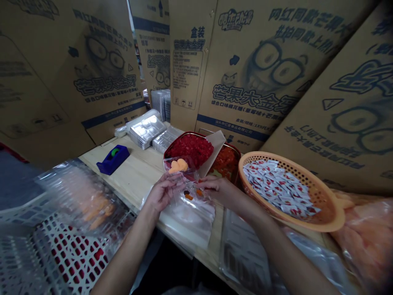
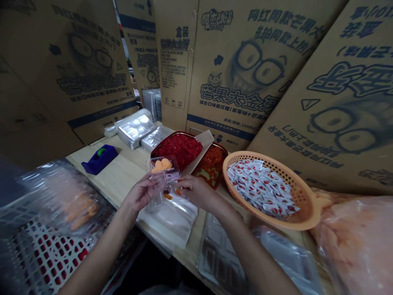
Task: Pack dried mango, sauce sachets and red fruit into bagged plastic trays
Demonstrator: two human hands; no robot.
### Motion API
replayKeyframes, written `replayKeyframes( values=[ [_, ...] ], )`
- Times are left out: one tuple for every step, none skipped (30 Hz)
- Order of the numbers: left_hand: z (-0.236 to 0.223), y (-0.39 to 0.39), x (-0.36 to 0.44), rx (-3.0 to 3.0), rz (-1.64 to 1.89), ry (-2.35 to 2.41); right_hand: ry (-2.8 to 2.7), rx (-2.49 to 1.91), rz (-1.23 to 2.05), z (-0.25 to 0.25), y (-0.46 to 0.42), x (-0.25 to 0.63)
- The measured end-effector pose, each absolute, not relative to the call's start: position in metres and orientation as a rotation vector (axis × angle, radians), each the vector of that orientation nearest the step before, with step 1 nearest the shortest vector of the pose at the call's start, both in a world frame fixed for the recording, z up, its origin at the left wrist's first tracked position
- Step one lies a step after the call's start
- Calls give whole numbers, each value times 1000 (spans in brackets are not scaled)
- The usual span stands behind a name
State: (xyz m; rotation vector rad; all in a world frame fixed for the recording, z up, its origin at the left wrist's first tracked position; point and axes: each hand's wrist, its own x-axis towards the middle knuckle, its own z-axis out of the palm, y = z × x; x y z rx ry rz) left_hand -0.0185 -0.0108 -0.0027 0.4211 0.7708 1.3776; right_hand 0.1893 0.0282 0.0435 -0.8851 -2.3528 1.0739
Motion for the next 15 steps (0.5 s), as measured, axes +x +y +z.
replayKeyframes(
  values=[
    [-3, -11, -19, 419, 1377, 774, -2348, -875, 1094, 44, 28, 189],
    [-3, -10, -19, 418, 1376, 772, -2337, -872, 1110, 44, 27, 190],
    [-3, -10, -19, 418, 1375, 767, -2321, -875, 1121, 45, 27, 190],
    [-3, -10, -19, 419, 1376, 760, -2305, -882, 1129, 46, 26, 191],
    [-3, -9, -19, 420, 1377, 753, -2287, -897, 1132, 47, 26, 191],
    [-3, -9, -18, 419, 1378, 749, -2269, -912, 1131, 49, 25, 191],
    [-3, -9, -18, 416, 1379, 749, -2255, -924, 1129, 52, 25, 191],
    [-3, -8, -17, 411, 1378, 750, -2241, -928, 1128, 54, 23, 190],
    [-2, -8, -17, 406, 1378, 754, -2223, -926, 1132, 58, 22, 187],
    [-2, -8, -15, 402, 1376, 759, -2211, -913, 1145, 61, 20, 183],
    [-1, -8, -14, 399, 1375, 764, -2207, -886, 1164, 63, 17, 178],
    [-1, -8, -13, 398, 1376, 769, -2217, -846, 1184, 65, 14, 173],
    [0, -8, -11, 400, 1376, 774, -2238, -797, 1193, 67, 12, 167],
    [1, -7, -9, 401, 1380, 780, -2269, -744, 1191, 67, 9, 161],
    [3, -7, -8, 402, 1385, 785, -2307, -689, 1176, 66, 7, 155]
  ],
)
